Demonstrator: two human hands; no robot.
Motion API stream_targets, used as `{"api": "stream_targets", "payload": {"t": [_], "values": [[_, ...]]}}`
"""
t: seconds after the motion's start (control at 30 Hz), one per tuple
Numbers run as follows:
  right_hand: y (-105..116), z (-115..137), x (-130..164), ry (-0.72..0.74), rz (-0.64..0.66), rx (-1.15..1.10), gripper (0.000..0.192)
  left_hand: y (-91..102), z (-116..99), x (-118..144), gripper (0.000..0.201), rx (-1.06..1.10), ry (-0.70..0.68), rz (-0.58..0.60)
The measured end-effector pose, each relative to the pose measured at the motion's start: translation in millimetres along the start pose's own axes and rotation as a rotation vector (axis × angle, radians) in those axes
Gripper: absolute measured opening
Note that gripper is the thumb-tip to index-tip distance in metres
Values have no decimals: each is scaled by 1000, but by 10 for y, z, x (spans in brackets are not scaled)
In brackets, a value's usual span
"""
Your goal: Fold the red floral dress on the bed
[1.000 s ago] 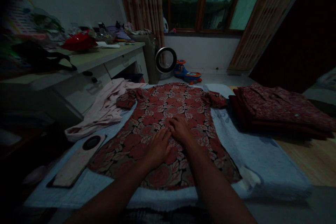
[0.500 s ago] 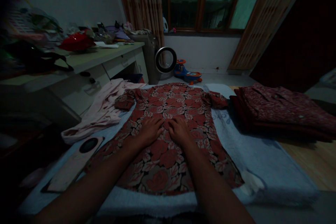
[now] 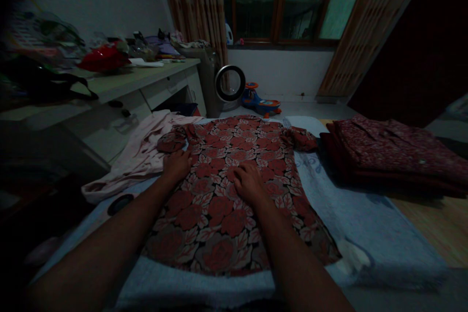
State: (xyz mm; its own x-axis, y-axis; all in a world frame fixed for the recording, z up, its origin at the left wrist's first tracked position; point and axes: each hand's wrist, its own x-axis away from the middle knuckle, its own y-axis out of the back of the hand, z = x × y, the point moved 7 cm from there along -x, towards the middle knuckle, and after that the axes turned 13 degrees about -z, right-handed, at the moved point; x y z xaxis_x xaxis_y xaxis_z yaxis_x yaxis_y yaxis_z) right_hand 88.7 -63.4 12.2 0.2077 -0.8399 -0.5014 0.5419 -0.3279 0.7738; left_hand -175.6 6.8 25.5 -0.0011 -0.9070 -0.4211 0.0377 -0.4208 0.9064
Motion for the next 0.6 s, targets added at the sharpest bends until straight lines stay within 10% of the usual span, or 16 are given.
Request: {"api": "stream_targets", "payload": {"t": [0.3, 0.6], "values": [[3, 1, -4, 13, -23, -4, 35, 56, -1264, 156, 28, 332, -318, 35], [14, 11, -9, -9, 0, 2, 37, -142, -748, -229, 33, 252, -144, 46]]}}
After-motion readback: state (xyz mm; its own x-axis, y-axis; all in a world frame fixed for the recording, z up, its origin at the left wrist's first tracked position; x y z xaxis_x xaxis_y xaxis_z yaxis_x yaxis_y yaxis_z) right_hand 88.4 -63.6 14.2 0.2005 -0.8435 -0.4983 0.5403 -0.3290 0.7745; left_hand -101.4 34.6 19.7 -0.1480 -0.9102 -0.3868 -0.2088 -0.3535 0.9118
